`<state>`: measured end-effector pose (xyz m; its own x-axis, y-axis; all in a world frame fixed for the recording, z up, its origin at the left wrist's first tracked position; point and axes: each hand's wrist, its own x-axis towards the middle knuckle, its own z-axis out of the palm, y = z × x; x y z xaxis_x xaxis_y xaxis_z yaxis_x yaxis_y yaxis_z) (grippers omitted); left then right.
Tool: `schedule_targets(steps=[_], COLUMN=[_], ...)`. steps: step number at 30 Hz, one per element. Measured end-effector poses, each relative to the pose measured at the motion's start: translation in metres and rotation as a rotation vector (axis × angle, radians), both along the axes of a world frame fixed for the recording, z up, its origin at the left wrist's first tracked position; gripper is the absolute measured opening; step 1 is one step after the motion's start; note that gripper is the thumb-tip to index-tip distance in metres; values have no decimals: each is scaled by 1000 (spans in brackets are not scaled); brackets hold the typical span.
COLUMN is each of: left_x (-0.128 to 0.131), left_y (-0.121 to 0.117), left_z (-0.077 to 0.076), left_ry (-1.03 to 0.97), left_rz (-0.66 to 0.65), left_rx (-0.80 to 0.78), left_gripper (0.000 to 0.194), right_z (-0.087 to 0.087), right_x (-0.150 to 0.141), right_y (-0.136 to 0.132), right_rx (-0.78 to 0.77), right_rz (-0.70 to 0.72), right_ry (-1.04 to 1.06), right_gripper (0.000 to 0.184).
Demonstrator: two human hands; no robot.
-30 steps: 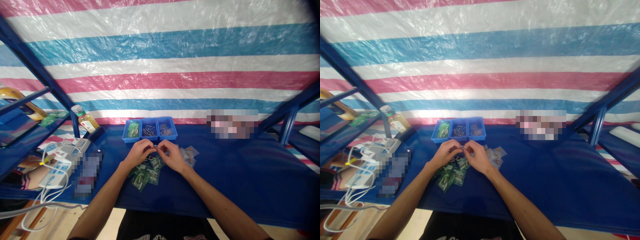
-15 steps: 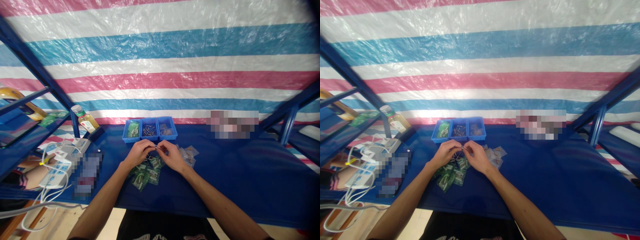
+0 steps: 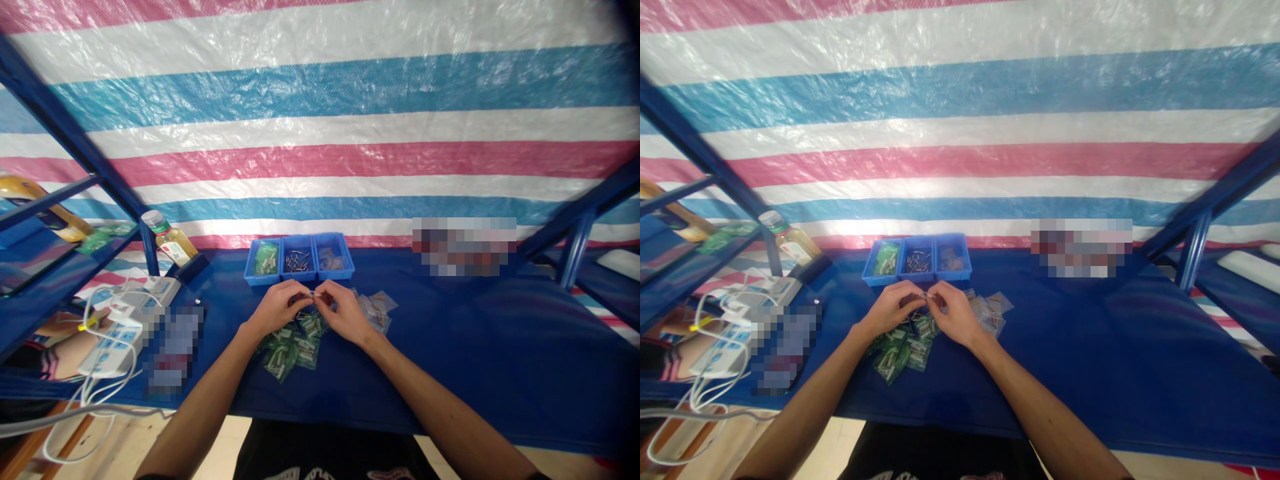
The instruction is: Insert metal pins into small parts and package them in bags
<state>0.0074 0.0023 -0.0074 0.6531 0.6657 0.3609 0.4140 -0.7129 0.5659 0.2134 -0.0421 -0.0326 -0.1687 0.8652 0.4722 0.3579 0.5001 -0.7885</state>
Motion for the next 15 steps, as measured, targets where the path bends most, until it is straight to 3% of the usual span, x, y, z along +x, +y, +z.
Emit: schedule_targets(steps=[7, 15], left_x=[1, 2], left_y=[1, -1], left_z=[-3, -1], left_ry=[-53, -57], left_rz=[-18, -10], left_rx=[-32, -13], left_gripper=[15, 17], right_z=[0, 1], right_x=[-1, 1], right_y=[0, 0], right_rx=[-40, -17], right_rz=[-1, 7], right_ry=[-25, -3], right_gripper=[5, 12])
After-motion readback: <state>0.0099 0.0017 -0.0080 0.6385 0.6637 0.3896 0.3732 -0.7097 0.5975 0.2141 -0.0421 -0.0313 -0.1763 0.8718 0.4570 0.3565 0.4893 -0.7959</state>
